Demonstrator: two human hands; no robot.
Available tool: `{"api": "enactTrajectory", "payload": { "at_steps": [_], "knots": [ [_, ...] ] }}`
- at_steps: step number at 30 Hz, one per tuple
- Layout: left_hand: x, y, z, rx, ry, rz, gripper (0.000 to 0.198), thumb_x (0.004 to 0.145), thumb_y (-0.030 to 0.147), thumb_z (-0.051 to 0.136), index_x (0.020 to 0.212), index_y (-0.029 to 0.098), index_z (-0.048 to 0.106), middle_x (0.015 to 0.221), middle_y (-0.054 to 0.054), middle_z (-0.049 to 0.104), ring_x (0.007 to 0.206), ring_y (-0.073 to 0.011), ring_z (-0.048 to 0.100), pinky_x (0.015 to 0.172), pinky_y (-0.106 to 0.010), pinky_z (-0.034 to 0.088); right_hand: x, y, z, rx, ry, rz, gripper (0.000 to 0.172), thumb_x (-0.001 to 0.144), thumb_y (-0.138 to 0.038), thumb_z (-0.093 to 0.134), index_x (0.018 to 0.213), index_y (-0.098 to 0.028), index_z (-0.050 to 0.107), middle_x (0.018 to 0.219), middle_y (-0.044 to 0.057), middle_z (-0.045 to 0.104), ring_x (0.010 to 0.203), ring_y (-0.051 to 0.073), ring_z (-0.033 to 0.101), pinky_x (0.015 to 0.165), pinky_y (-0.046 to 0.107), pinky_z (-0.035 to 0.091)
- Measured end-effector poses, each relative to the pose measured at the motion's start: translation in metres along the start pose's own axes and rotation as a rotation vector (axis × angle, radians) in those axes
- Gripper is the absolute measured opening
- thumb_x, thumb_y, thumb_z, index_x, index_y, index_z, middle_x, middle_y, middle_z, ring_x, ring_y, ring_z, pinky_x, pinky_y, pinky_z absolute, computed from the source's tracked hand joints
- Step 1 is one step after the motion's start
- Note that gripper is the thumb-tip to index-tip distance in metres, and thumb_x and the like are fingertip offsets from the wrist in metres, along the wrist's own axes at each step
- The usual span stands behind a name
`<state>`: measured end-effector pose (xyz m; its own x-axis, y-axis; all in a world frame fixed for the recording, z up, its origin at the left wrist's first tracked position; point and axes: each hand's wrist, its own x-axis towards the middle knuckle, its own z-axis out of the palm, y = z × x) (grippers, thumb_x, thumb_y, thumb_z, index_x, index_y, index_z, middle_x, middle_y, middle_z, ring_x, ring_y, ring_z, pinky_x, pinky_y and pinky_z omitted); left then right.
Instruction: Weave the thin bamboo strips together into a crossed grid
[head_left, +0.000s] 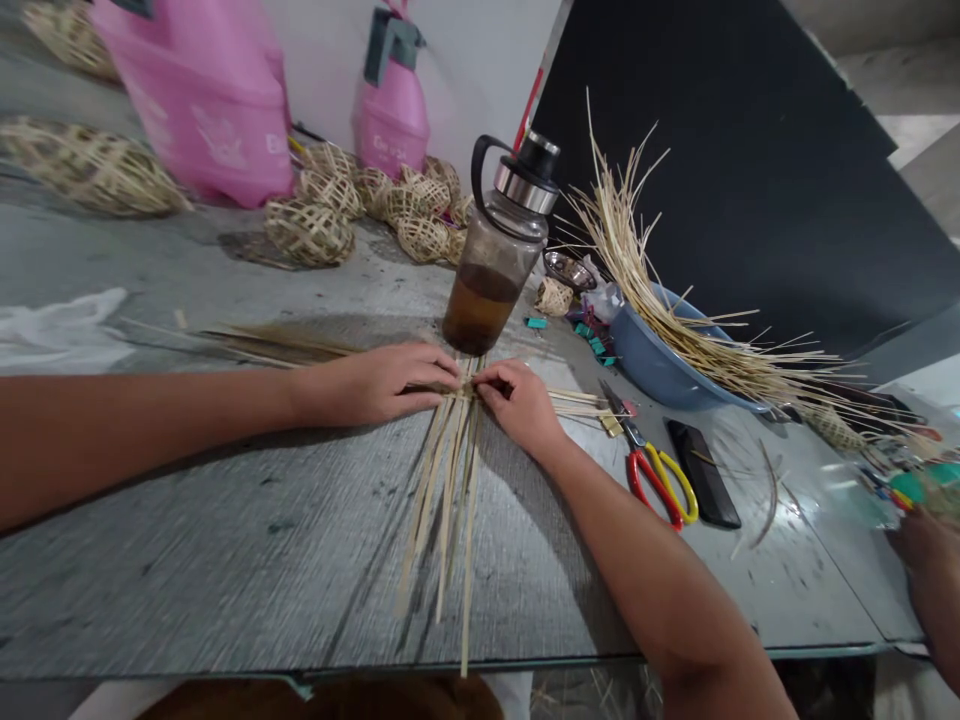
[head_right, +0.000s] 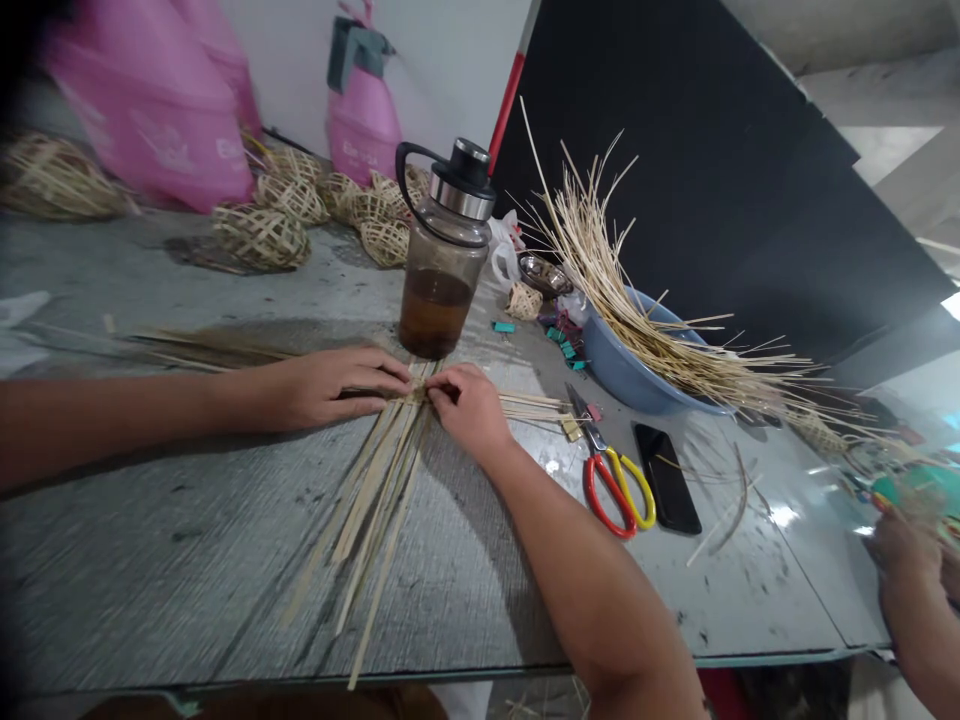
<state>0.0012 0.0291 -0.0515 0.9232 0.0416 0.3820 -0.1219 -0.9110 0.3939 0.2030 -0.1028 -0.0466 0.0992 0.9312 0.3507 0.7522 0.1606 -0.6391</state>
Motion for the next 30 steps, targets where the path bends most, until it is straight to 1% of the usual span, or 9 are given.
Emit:
{"api": "enactTrajectory", "payload": {
  "at_steps": [4,9,13,15,18,21,24,26,30],
  "knots": [
    [0.002,-0.005,-0.004,-0.053,-0.008,-0.047,0.029,0.100,0.031,0.051,0.115,0.017,0.072,0.123,-0.011,0.064,0.114,-0.0205,0.057,0.104,-0.036,0.042,0.001,0.001,0.000,0.001,0.018,0.020,0.011,0.085,-0.013,0.064,0.084,-0.021,0.071,0.087,0.003,0.069,0.091,0.019,0.061,0.085,0.032,0.050],
    [0.001,-0.006,-0.006,-0.084,0.064,-0.109,0.029,0.099,0.030,0.051,0.113,0.017,0.072,0.121,-0.008,0.066,0.112,-0.0184,0.059,0.104,-0.034,0.041,-0.004,-0.002,-0.001,-0.035,0.154,-0.029,0.012,0.090,-0.017,0.059,0.088,-0.020,0.071,0.092,0.006,0.067,0.092,0.019,0.060,0.081,0.030,0.050],
    [0.000,-0.006,-0.006,-0.043,0.073,-0.069,0.028,0.099,0.030,0.051,0.113,0.017,0.072,0.121,-0.009,0.065,0.112,-0.0185,0.058,0.104,-0.034,0.041,-0.005,-0.005,0.002,-0.056,0.043,-0.107,0.012,0.088,-0.013,0.061,0.092,-0.018,0.071,0.090,0.006,0.066,0.091,0.019,0.059,0.084,0.031,0.049],
    [-0.001,-0.005,-0.004,-0.015,0.061,-0.042,0.028,0.100,0.029,0.051,0.113,0.017,0.072,0.121,-0.009,0.064,0.112,-0.0187,0.058,0.103,-0.033,0.042,-0.004,-0.005,0.003,-0.055,0.008,-0.079,0.013,0.086,-0.010,0.062,0.092,-0.018,0.071,0.088,0.005,0.066,0.088,0.019,0.059,0.084,0.031,0.048],
    [-0.002,-0.001,0.000,0.081,0.062,-0.018,0.030,0.102,0.028,0.047,0.115,0.017,0.071,0.121,-0.010,0.064,0.114,-0.0209,0.057,0.104,-0.037,0.041,-0.002,-0.003,0.003,-0.052,0.016,-0.006,0.014,0.085,-0.010,0.063,0.091,-0.020,0.071,0.086,0.003,0.066,0.086,0.018,0.059,0.083,0.032,0.048],
    [-0.005,0.005,0.007,0.211,0.066,-0.030,0.036,0.105,0.030,0.042,0.122,0.013,0.068,0.128,-0.013,0.062,0.120,-0.0250,0.054,0.108,-0.043,0.038,-0.002,-0.001,0.002,-0.054,0.025,-0.002,0.012,0.087,-0.012,0.062,0.091,-0.020,0.071,0.085,0.004,0.066,0.085,0.019,0.059,0.083,0.032,0.048],
    [-0.010,0.008,0.016,0.289,0.041,-0.055,0.046,0.108,0.033,0.031,0.129,0.007,0.062,0.136,-0.016,0.058,0.129,-0.0246,0.051,0.113,-0.040,0.034,-0.005,-0.002,0.001,-0.107,0.058,-0.100,0.014,0.092,-0.016,0.056,0.093,-0.018,0.071,0.091,0.007,0.066,0.092,0.021,0.059,0.086,0.034,0.048],
    [-0.013,0.009,0.022,0.344,0.021,-0.070,0.053,0.110,0.034,0.022,0.136,0.004,0.057,0.144,-0.018,0.051,0.138,-0.0245,0.043,0.118,-0.040,0.027,-0.007,-0.003,0.002,-0.183,0.082,-0.188,0.018,0.094,-0.018,0.052,0.095,-0.017,0.070,0.096,0.009,0.066,0.099,0.022,0.059,0.092,0.037,0.047],
    [-0.017,0.011,0.031,0.428,-0.018,-0.145,0.069,0.108,0.052,0.019,0.148,0.002,0.043,0.155,-0.020,0.037,0.146,-0.0293,0.031,0.122,-0.043,0.016,-0.008,-0.001,0.005,-0.279,0.046,-0.267,0.024,0.098,-0.025,0.050,0.109,-0.015,0.069,0.115,0.013,0.065,0.114,0.024,0.056,0.104,0.043,0.044]
  ]
}}
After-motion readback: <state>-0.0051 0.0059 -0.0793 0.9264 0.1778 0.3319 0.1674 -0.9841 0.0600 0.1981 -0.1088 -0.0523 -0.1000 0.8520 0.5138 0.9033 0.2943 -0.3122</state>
